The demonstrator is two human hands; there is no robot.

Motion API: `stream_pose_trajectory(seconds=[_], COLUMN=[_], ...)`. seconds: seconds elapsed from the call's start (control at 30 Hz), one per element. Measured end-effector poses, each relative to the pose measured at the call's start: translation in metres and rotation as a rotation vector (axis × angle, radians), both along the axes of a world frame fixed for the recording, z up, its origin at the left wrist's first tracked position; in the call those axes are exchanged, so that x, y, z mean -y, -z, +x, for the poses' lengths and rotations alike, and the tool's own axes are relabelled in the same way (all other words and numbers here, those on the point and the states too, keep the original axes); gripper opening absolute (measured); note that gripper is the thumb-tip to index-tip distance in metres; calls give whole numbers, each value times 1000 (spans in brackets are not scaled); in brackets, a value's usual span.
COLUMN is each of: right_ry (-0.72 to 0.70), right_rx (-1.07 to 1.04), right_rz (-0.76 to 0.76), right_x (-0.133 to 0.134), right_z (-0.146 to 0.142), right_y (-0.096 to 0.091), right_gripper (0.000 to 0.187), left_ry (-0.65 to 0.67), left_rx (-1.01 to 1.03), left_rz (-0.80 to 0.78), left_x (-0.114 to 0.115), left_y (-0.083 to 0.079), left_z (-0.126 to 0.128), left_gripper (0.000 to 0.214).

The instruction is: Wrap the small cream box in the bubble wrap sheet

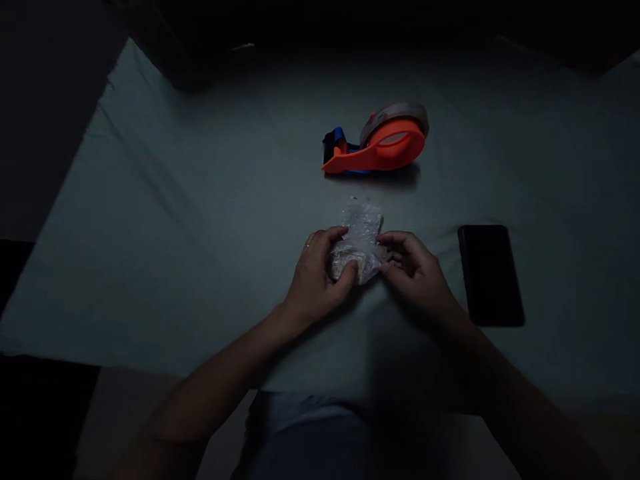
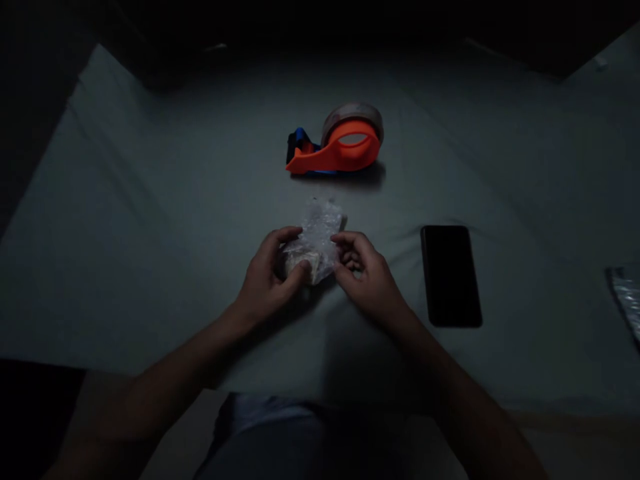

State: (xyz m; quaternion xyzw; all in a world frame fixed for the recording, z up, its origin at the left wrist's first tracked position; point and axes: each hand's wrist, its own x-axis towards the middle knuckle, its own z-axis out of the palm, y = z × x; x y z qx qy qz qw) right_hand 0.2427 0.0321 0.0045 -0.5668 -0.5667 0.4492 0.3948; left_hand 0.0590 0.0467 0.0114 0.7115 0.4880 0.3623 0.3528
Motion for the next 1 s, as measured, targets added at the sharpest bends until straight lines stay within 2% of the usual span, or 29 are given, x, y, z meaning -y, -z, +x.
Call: stream_pose_trajectory(seconds=[0.1, 0.2, 0.27, 0.37, 0.43, 0.5, 0.6, 0.67, 0.73, 0.9, 1.0], right_ry=[3, 46, 121, 196, 111, -44, -170, -176, -173, -129, -69], right_rx=[34, 85, 108, 159, 236, 340, 477, 547, 609, 730, 730], right_rz=[-31, 36, 101, 173, 172, 131, 67, 63, 58, 7, 146], right_x=[1, 1, 2, 3, 4, 6, 11, 16, 20, 27, 22], right_z=[-2, -1, 1, 9, 12, 13, 11, 10, 13, 26, 24], right_y=[-5, -7, -9, -15, -24, -33, -44, -46, -46, -36, -31], right_gripper=[19, 3, 7, 20, 29, 30, 15, 10, 17, 17, 15], left_ry=[-4, -22, -33, 2, 71, 150, 235, 262, 262, 149, 120], left_rx=[8, 21, 21, -42, -131, -224, -325, -367, -397, -443, -437], left_rz=[19, 80, 119, 113, 88, 57, 5, -9, -10, 2, -18], left_x=[-2, -2, 0, 8, 16, 24, 33, 36, 37, 35, 28], left_y=[-2, -4, -8, -18, -24, -26, -22, -17, -12, -7, -7], left_z=[0, 0, -2, -8, -13, -20, -30, -35, -38, -43, -45], left_gripper=[19, 10, 14, 37, 56, 72, 81, 78, 73, 63, 51])
